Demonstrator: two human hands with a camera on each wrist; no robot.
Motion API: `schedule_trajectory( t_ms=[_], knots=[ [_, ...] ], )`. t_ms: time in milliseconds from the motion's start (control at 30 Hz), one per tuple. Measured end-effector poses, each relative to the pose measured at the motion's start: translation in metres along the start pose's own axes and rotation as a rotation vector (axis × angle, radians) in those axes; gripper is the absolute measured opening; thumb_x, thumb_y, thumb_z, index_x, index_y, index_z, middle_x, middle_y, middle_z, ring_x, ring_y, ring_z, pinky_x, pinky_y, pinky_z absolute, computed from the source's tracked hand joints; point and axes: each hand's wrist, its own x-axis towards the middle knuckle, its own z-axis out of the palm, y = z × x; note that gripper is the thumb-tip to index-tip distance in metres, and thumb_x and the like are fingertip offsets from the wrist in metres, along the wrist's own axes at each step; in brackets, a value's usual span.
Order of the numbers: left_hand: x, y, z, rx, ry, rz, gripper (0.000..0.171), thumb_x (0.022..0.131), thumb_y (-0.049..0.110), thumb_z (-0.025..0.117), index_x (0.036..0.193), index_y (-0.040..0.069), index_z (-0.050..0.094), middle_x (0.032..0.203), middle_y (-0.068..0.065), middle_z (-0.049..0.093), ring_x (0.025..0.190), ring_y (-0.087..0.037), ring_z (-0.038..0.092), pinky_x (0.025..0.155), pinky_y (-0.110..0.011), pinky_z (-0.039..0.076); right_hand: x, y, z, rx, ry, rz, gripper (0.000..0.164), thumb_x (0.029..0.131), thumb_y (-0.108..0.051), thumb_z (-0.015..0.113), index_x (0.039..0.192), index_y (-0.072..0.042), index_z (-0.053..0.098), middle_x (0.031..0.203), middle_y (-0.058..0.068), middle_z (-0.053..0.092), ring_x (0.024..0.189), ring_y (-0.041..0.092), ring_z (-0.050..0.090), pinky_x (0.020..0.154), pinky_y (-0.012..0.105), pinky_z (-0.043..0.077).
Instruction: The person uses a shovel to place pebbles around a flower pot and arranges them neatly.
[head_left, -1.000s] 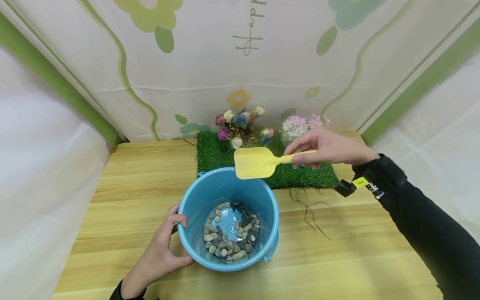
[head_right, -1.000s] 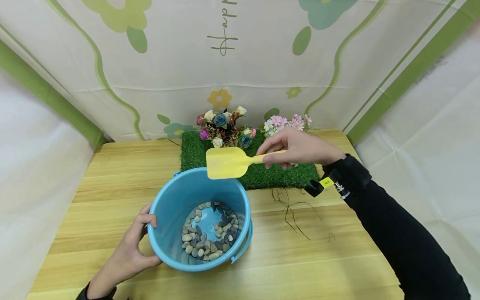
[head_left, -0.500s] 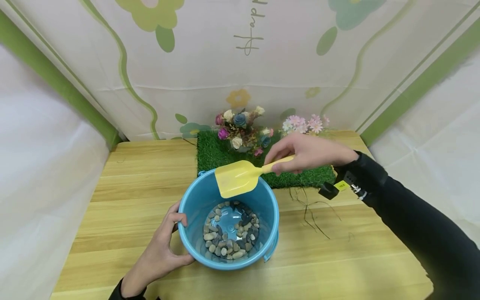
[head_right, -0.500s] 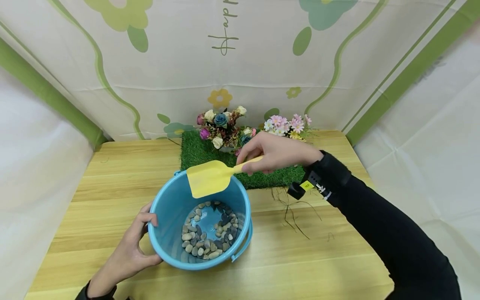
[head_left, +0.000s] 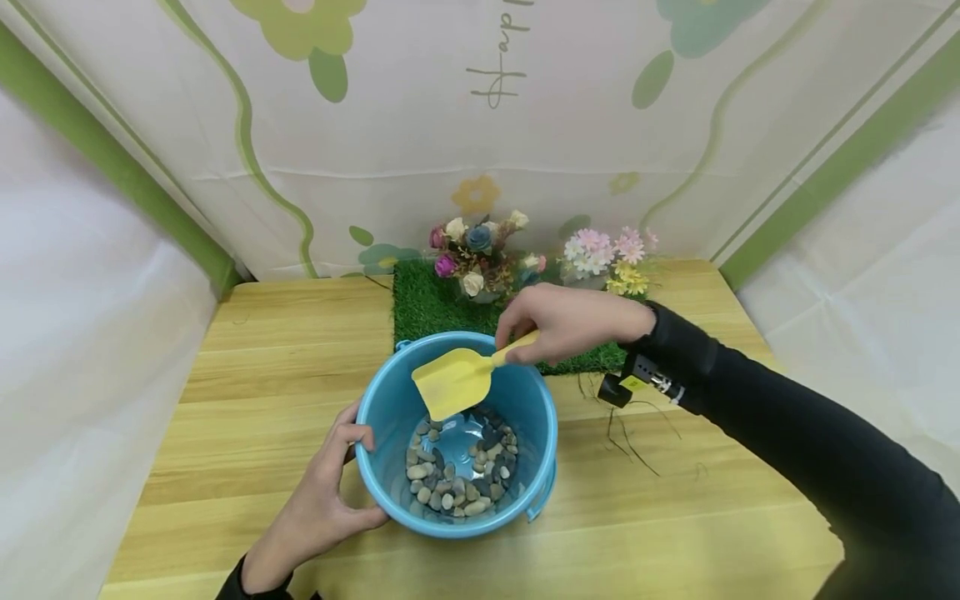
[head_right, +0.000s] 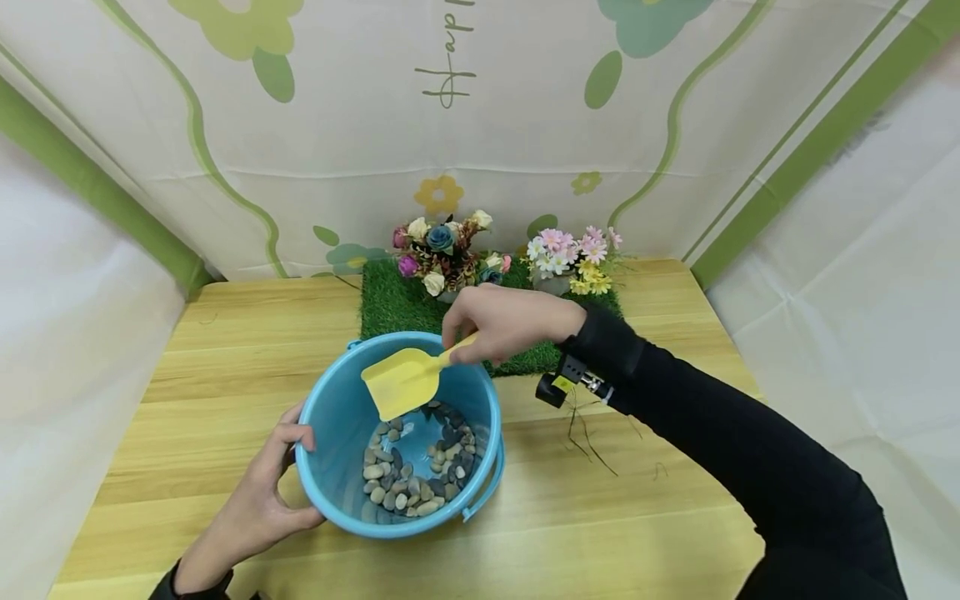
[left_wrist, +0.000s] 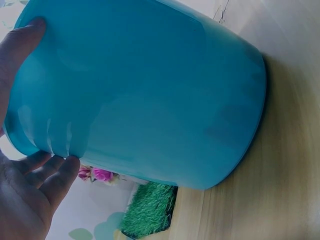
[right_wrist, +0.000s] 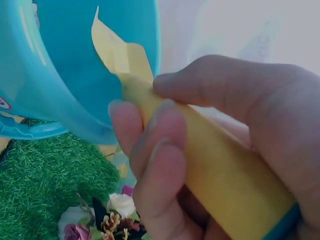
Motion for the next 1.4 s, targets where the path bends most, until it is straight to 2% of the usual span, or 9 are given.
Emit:
schedule_trajectory(
  t_ms=[133,233,400,500,633,767,1067,1300,1400],
  knots=[
    [0.001,0.0,0.0,-0.004,0.003,0.001,0.073,0.062,-0.003,0.094,0.113,0.003,0.043,0.158,-0.014,0.029,0.132,-0.039,0.043,0.09,-0.044,0.054,0.007,-0.005,0.005,-0.067,0.018,0.004,0.015,0.1,-0.011,0.063,0.109,-0.01,0.075,0.061,-0.005,0.046,0.052,0.01,0.033,0.055,0.031,0.031],
    [0.001,0.0,0.0,-0.005,0.001,-0.001,0.073,0.062,-0.003,0.094,0.113,0.002,0.043,0.158,-0.015,0.029,0.131,-0.04,0.043,0.09,-0.042,0.054,0.01,-0.011,0.008,-0.107,0.018,0.033,0.012,0.101,-0.01,0.062,0.105,-0.011,0.074,0.064,-0.003,0.043,0.055,0.012,0.027,0.058,0.032,0.029],
    [-0.001,-0.001,0.0,-0.009,0.001,-0.008,0.072,0.063,-0.002,0.094,0.113,0.002,0.043,0.158,-0.015,0.029,0.13,-0.042,0.044,0.09,-0.04,0.054,0.018,-0.021,0.014,-0.181,0.01,0.074,0.011,0.099,-0.009,0.063,0.097,-0.015,0.071,0.07,-0.003,0.047,0.06,0.012,0.028,0.062,0.033,0.029],
    [-0.001,-0.001,0.0,-0.017,0.001,-0.008,0.072,0.063,-0.002,0.093,0.113,0.002,0.042,0.159,-0.014,0.028,0.129,-0.042,0.044,0.09,-0.04,0.053,0.024,-0.026,0.021,-0.246,0.01,0.077,0.01,0.097,-0.008,0.065,0.091,-0.016,0.069,0.069,-0.004,0.043,0.061,0.011,0.028,0.065,0.033,0.028],
    [0.0,-0.002,0.0,-0.022,0.002,-0.003,0.072,0.063,-0.003,0.093,0.114,0.003,0.042,0.159,-0.014,0.028,0.13,-0.041,0.044,0.091,-0.04,0.053,0.032,-0.033,0.031,-0.304,0.006,0.081,0.028,0.095,-0.006,0.065,0.075,-0.017,0.05,0.067,-0.003,0.025,0.061,0.012,0.02,0.064,0.032,0.022],
    [0.0,-0.002,-0.001,-0.024,0.002,-0.004,0.072,0.063,-0.003,0.093,0.113,0.003,0.042,0.16,-0.014,0.028,0.13,-0.041,0.044,0.091,-0.039,0.053,0.043,-0.038,0.039,-0.35,-0.031,0.13,0.041,0.094,-0.002,0.062,0.072,-0.018,0.031,0.068,-0.002,0.016,0.06,0.013,0.014,0.06,0.03,0.019],
    [0.0,-0.002,0.0,-0.02,-0.001,-0.007,0.073,0.063,-0.003,0.094,0.113,0.002,0.042,0.16,-0.014,0.028,0.129,-0.04,0.045,0.09,-0.041,0.054,0.063,-0.043,0.048,-0.388,-0.149,0.265,0.019,0.096,-0.003,0.062,0.083,-0.014,0.054,0.067,0.0,0.036,0.055,0.013,0.032,0.057,0.029,0.03],
    [0.0,-0.002,0.0,-0.022,-0.001,-0.005,0.072,0.062,-0.004,0.094,0.113,0.001,0.042,0.16,-0.014,0.028,0.129,-0.042,0.045,0.09,-0.046,0.054,0.07,-0.038,0.056,-0.294,-0.234,0.382,0.008,0.099,-0.002,0.058,0.101,-0.009,0.063,0.07,0.005,0.056,0.042,0.013,0.048,0.046,0.027,0.039],
    [0.0,-0.001,0.0,-0.021,0.0,-0.006,0.072,0.062,-0.004,0.094,0.112,0.0,0.042,0.16,-0.014,0.028,0.13,-0.041,0.044,0.09,-0.046,0.054,0.072,-0.036,0.059,-0.275,-0.255,0.409,0.01,0.1,-0.003,0.058,0.107,-0.008,0.063,0.075,0.006,0.059,0.045,0.018,0.056,0.044,0.026,0.042]
  ],
)
